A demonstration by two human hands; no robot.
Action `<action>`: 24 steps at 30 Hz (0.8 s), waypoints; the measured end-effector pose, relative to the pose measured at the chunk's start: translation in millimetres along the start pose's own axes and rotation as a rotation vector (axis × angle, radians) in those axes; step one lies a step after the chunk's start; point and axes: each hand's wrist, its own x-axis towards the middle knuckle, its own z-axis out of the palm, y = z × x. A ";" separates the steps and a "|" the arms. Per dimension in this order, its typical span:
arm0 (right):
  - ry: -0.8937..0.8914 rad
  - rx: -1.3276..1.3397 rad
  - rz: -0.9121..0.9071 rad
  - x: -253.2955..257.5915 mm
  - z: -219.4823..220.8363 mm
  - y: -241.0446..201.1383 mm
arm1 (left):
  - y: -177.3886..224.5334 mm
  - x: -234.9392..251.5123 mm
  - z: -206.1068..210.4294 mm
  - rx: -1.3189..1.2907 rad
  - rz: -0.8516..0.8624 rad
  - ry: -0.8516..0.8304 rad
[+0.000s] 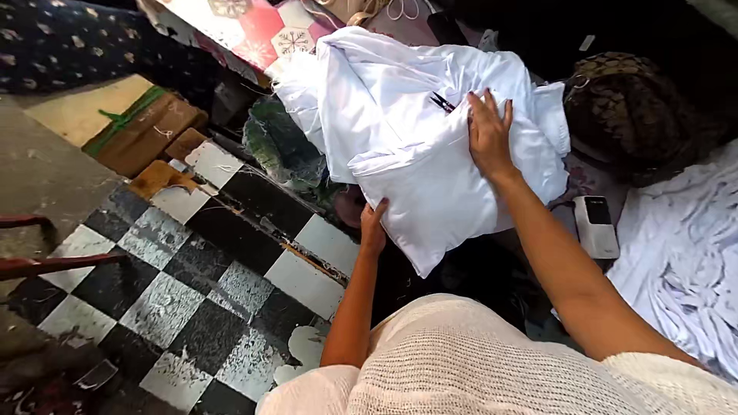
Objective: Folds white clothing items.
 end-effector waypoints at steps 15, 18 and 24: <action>0.048 0.722 0.751 -144.3 -175.6 -125.1 | 69.6 -103.6 164.0 0.234 0.348 -1.003; 0.109 0.773 0.820 -144.5 -184.9 -88.6 | 55.8 -89.7 180.0 0.088 0.109 -1.147; 0.028 0.572 0.568 -118.6 -253.9 -64.2 | 51.3 -80.3 166.4 -0.063 0.005 -1.092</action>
